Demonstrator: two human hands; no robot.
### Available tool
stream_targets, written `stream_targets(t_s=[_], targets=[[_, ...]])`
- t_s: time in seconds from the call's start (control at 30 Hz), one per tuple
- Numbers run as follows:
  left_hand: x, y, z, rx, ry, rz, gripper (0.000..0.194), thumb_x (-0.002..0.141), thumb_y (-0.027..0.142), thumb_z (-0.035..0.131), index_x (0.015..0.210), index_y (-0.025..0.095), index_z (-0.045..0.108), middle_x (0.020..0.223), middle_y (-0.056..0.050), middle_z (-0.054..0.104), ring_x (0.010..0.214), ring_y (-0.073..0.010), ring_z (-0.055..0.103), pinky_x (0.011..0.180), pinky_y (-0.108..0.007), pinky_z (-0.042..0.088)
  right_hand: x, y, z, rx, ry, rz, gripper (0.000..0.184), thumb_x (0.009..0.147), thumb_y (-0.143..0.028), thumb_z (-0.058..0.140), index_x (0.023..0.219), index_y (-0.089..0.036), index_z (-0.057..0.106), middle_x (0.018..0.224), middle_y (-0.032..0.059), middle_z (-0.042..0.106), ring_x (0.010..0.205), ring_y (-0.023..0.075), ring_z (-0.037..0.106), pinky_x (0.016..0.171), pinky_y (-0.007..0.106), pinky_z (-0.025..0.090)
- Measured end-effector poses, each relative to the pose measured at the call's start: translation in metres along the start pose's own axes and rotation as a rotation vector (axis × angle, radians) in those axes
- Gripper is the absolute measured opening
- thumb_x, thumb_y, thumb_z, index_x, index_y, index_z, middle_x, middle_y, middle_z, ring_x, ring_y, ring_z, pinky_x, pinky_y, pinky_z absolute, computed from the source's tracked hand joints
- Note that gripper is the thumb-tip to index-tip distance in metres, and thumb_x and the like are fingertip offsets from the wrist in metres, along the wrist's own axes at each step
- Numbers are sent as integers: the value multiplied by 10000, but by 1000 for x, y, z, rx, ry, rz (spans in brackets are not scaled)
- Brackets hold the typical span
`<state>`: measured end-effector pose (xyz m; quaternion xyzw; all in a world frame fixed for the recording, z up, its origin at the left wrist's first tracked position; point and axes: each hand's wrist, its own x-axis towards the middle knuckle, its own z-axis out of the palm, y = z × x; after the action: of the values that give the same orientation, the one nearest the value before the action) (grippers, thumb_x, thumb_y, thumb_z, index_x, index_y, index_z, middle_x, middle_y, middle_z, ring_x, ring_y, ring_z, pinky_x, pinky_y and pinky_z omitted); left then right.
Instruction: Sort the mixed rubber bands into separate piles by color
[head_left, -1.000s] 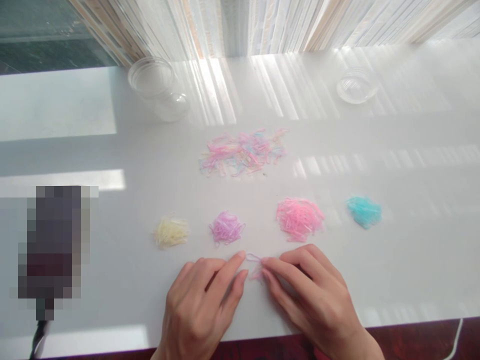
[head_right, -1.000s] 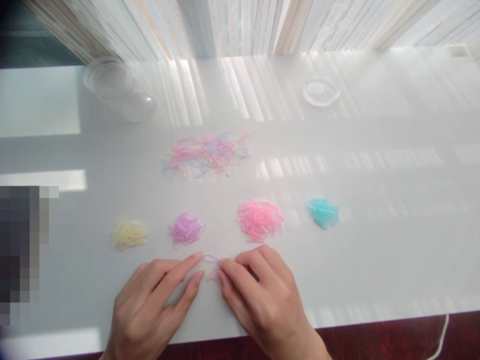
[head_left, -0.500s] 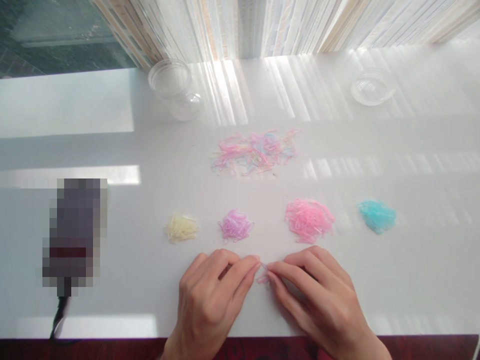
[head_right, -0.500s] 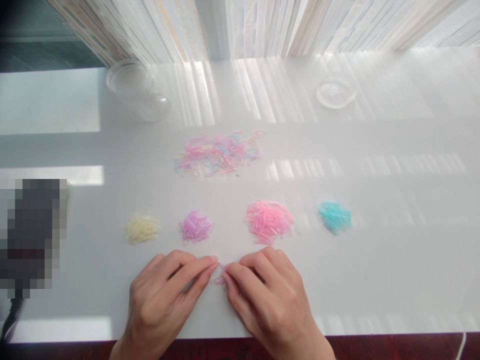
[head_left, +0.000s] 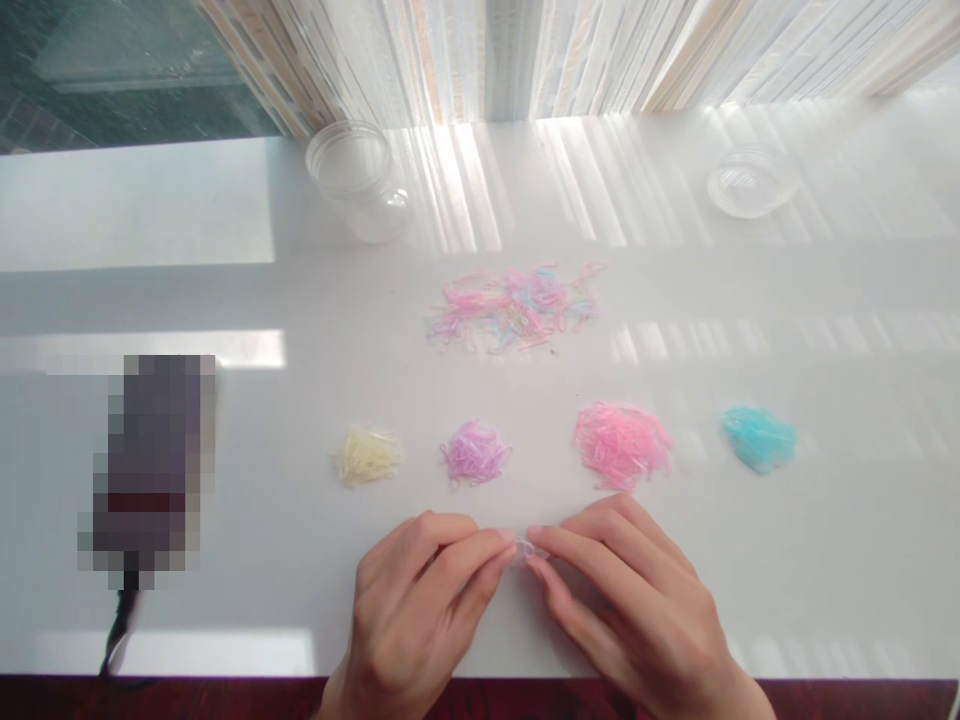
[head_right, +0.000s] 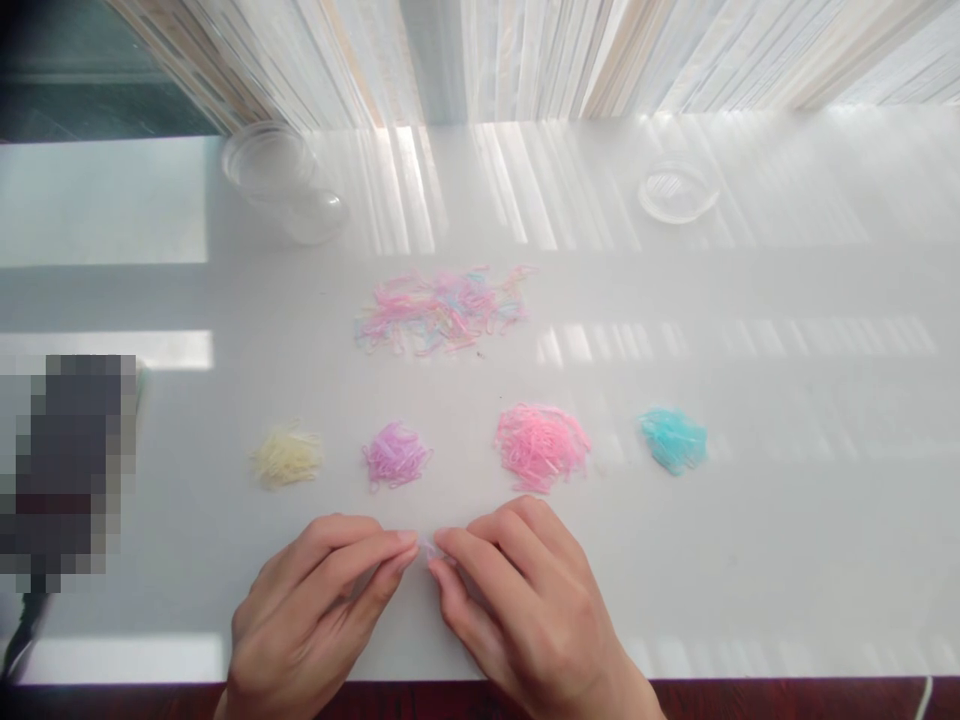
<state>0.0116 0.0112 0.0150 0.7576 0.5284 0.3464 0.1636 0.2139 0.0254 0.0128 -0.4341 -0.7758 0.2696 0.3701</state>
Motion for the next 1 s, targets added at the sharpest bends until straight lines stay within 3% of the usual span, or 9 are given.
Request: stream_targets(t_s=[0.47, 0.67, 0.87, 1.0], targets=[[2, -1, -1, -114, -40, -6, 107, 1017, 73, 670, 1063, 150, 728, 925, -21, 811, 823, -117, 745, 778, -261, 545, 5, 2, 0, -13, 23, 14, 159, 944, -5, 659, 1042, -123, 700, 813, 69, 697, 743, 168, 574, 639, 286, 527], [0, -2, -4, -211, -1, -34, 165, 955, 19, 716, 1029, 165, 738, 956, -22, 808, 862, -124, 748, 775, -247, 576, 5, 3, 0, -5, 10, 18, 168, 949, -17, 663, 1065, -133, 700, 822, 62, 698, 737, 165, 580, 637, 286, 532], [4, -12, -20, -46, 77, -66, 249, 906, -42, 742, 1057, 156, 745, 975, -29, 794, 845, -127, 723, 750, -251, 577, 4, 5, -1, 24, 3, 29, 198, 950, 0, 650, 1086, -137, 700, 817, 57, 697, 734, 165, 600, 637, 291, 531], [9, -23, -23, -32, -14, -18, 258, 913, -35, 743, 1068, 171, 750, 984, -29, 780, 893, -149, 715, 804, -286, 582, 4, 5, 0, 27, 1, 33, 203, 950, 3, 653, 1092, -135, 696, 814, 56, 703, 727, 164, 603, 634, 297, 527]])
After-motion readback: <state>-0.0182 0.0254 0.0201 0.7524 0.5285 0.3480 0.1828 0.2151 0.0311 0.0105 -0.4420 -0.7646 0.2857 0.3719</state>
